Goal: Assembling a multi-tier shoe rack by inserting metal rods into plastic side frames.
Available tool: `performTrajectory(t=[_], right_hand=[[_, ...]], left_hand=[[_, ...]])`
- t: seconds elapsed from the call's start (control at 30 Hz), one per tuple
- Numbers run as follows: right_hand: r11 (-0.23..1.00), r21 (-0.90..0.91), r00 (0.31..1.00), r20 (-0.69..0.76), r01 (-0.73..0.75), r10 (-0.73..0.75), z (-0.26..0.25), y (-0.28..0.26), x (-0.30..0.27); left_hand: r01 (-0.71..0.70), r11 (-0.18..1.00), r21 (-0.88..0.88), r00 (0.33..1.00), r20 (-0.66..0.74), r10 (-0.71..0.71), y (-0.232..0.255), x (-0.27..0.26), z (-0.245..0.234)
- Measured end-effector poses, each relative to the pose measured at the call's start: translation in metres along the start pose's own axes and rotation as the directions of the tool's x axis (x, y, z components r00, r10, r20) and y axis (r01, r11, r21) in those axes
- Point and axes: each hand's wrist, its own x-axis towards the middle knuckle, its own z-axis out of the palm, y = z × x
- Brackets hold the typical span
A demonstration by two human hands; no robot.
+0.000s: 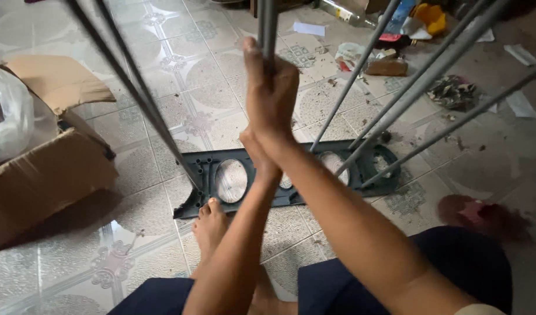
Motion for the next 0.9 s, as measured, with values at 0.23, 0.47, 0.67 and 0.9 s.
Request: performTrajectory(t=[0.23,0.47,0.67,0.9], right_hand=[[0.890,0.324,0.689,0.725,-0.320,-0.016,-0.043,-0.009,0.065],[0.888,0.355,0.828,0.559,-0.292,0.048,-0.010,-0.032,0.044],[0.990,-0.003,0.989,-0.029,0.144,-0.144,0.012,-0.035,0.023],[0.981,-0.119,0.964,-0.196,0.156,-0.178,0.016,-0.032,0.021]], left_hand=[[0.205,0.857,-0.473,0.942,0.333,-0.042,0.073,0.057,-0.072],[0.431,0.737,-0.520,0.729,0.683,0.055,0.061,0.063,-0.084],[0.016,0.897,-0.442,0.991,0.123,0.043,0.128,0.037,-0.086],[0.195,0.924,-0.329,0.959,0.260,-0.110,0.051,0.039,-0.044]])
